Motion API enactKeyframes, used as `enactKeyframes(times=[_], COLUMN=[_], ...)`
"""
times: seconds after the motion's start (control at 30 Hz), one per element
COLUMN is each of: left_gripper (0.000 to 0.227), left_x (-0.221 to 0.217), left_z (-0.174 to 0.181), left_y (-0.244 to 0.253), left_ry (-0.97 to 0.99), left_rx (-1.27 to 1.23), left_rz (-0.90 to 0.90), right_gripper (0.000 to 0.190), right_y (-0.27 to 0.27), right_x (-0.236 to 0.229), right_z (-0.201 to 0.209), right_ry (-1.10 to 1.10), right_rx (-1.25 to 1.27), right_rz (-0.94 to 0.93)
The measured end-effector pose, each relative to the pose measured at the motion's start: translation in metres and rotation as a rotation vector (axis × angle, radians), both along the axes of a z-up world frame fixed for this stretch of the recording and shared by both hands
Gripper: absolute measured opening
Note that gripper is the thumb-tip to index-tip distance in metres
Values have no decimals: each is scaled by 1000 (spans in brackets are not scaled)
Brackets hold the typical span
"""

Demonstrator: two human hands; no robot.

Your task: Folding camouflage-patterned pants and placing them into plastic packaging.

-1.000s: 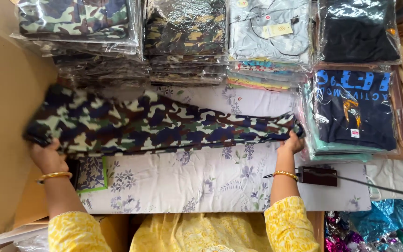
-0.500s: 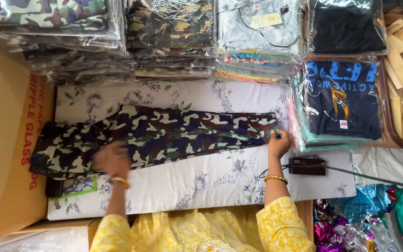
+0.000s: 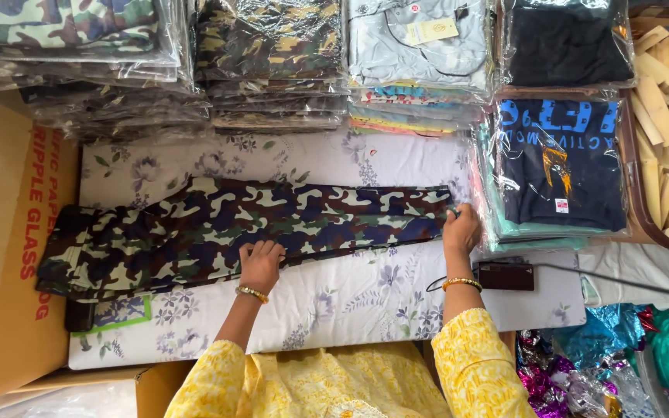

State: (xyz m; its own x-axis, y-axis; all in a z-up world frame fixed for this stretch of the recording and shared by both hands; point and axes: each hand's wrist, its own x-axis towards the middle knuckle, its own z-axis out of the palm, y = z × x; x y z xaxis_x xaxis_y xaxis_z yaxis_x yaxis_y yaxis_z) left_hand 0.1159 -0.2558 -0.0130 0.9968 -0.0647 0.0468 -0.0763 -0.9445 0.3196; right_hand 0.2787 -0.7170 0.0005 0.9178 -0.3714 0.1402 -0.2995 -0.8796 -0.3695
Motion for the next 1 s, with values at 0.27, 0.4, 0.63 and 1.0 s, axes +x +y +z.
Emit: enactKeyframes(times=[0.27, 0.4, 0.63, 1.0], left_gripper=[36, 45, 67, 63], left_x=[-11, -25, -35, -26], left_z=[33, 19, 13, 16], left_y=[-11, -16, -29, -32], left_ry=[203, 183, 224, 333], left_rx=[101, 67, 151, 160], left_rz=[25, 40, 42, 103], right_gripper=[58, 53, 69, 12], right_y=[23, 29, 21, 15], right_x=[5, 19, 29, 51], right_z=[-15, -12, -10, -5], right_ry=[128, 222, 195, 180], right_rx=[-124, -164, -26, -237], right_rz=[46, 408, 243, 259])
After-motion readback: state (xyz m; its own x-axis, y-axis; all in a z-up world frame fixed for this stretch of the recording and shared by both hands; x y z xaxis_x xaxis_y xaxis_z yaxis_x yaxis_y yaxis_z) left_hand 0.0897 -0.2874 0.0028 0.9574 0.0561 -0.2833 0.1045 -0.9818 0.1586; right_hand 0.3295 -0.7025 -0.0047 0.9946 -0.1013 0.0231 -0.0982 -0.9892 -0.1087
